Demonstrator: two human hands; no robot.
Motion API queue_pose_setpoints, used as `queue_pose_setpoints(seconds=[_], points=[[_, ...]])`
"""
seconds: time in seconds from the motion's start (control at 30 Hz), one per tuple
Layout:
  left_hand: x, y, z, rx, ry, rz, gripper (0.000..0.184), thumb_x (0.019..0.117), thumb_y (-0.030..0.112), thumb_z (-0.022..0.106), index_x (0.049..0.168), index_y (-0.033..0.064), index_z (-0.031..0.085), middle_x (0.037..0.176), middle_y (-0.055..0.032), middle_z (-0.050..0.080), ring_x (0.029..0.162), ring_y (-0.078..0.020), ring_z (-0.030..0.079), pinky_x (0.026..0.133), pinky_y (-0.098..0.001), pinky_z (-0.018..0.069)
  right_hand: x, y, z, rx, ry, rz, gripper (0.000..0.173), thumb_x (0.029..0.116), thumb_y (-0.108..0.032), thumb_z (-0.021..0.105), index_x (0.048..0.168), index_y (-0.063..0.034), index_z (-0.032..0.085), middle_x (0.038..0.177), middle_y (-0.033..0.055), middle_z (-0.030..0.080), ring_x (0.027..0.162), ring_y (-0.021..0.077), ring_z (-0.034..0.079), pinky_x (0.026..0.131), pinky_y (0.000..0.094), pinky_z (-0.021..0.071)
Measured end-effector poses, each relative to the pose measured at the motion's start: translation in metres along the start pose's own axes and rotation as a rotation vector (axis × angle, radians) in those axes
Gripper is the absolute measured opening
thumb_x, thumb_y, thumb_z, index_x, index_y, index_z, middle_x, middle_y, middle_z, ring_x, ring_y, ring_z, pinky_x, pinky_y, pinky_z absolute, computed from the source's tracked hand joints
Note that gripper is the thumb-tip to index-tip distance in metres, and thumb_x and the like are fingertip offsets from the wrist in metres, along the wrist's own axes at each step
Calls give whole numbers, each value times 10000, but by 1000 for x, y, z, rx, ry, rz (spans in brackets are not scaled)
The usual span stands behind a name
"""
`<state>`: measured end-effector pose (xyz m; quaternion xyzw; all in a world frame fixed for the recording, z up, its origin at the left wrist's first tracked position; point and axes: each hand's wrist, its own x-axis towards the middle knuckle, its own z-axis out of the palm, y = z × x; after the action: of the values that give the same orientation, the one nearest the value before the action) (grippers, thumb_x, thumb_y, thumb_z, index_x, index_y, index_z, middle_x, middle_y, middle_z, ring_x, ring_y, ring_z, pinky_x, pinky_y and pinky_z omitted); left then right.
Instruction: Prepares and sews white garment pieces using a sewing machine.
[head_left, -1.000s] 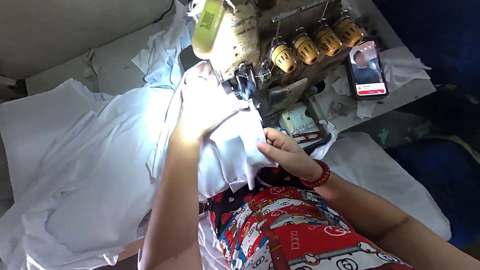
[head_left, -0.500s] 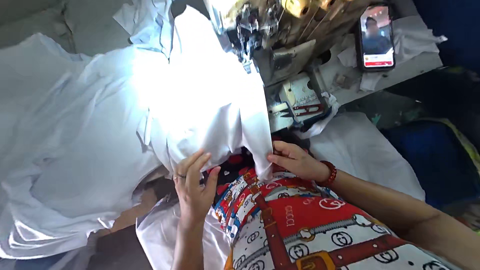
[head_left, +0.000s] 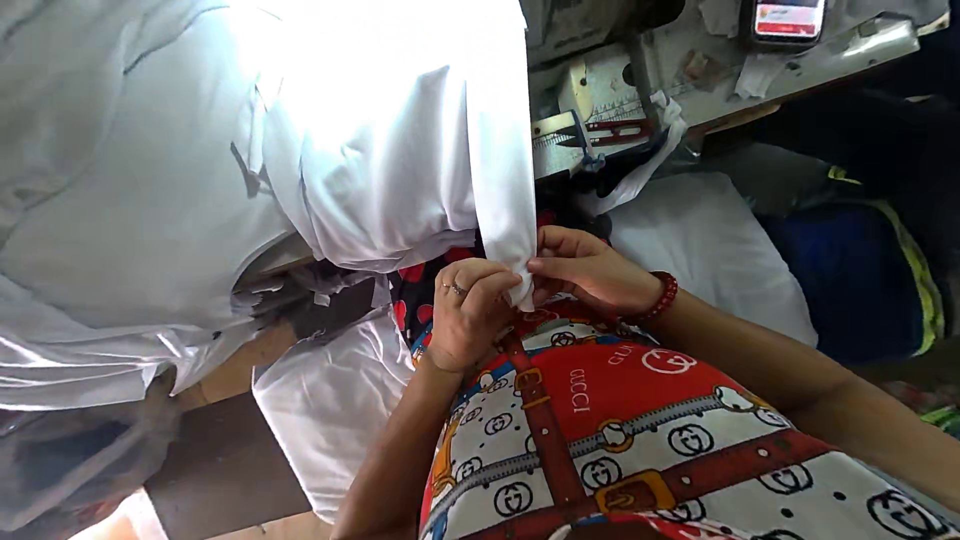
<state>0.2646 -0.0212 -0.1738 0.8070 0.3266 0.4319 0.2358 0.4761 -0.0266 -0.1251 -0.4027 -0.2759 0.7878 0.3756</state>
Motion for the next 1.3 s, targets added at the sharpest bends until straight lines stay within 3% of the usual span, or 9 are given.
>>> queue_pose_setpoints(seconds=[0.2, 0.37, 0.43, 0.57, 0.83, 1.03, 1.13, 1.2, 1.3], points=[[20, 23, -15, -478, 67, -63, 52, 1013, 165, 638, 1005, 151, 688, 1102, 57, 634, 1094, -34, 595, 935, -197, 513, 4, -16, -4, -8, -215, -203, 204, 999, -53, 512, 1177, -89, 605, 938, 20, 731, 750, 88, 711, 652, 249, 614], [29, 35, -22, -353, -141, 60, 134, 1056, 184, 570, 1064, 153, 700, 1080, 7, 671, 1045, -73, 613, 960, -223, 478, 22, -38, 1, -202, -170, -351, 432, 1022, -508, 547, 1264, -150, 536, 1044, -62, 695, 912, 25, 684, 774, 220, 596], [29, 33, -18, -258, -228, 87, 152, 1052, 176, 566, 1042, 149, 715, 1048, -20, 697, 1011, -114, 628, 939, -237, 484, 42, -54, -1, -238, -61, -407, 348, 1030, -365, 561, 1258, -111, 495, 1047, -56, 686, 960, 39, 680, 861, 266, 589], [34, 24, -18, -171, -321, 87, 163, 1028, 140, 590, 1006, 137, 752, 992, -39, 727, 960, -141, 654, 889, -245, 511, 79, -79, -3, -280, 197, -479, 168, 1052, -103, 483, 1207, -47, 517, 932, 1, 656, 816, 63, 684, 754, 261, 602], [83, 3, -38, -42, -338, 95, 187, 1023, 107, 580, 1026, 129, 765, 981, -51, 746, 932, -151, 675, 867, -258, 523, 92, -78, -7, -305, 201, -570, 177, 1018, -57, 522, 1192, -25, 533, 846, -9, 665, 725, 50, 670, 681, 236, 590], [133, -7, -44, 62, -378, 201, 212, 993, 67, 569, 1005, 102, 778, 922, -46, 748, 833, -171, 672, 736, -282, 525, 81, -81, -9, -306, 115, -530, 236, 996, -60, 533, 1232, -63, 543, 886, 36, 685, 654, 53, 644, 573, 199, 552], [140, -11, -31, 161, -273, 233, 223, 968, 282, 675, 1107, 133, 767, 1050, -37, 750, 1024, -182, 670, 916, -344, 487, 76, -77, -14, -277, 110, -500, 209, 967, -64, 601, 1173, -96, 590, 901, -11, 697, 725, 33, 657, 636, 204, 562], [141, -17, -12, 298, -208, 227, 504, 908, 410, 730, 1337, 164, 629, 1351, -64, 649, 1341, -229, 529, 1164, -476, 292, 68, -68, -17, -251, 138, -476, 178, 916, -97, 670, 1078, -165, 643, 872, -75, 688, 749, 3, 643, 682, 199, 560], [146, -44, 9, 493, -81, 185, 553, 926, 170, 657, 1466, 156, 533, 1503, -128, 542, 1437, -323, 446, 1140, -657, 204, 57, -60, -14, -145, 197, -404, 146, 911, -20, 670, 1021, -116, 673, 890, -26, 738, 790, 64, 714, 730, 254, 617]])
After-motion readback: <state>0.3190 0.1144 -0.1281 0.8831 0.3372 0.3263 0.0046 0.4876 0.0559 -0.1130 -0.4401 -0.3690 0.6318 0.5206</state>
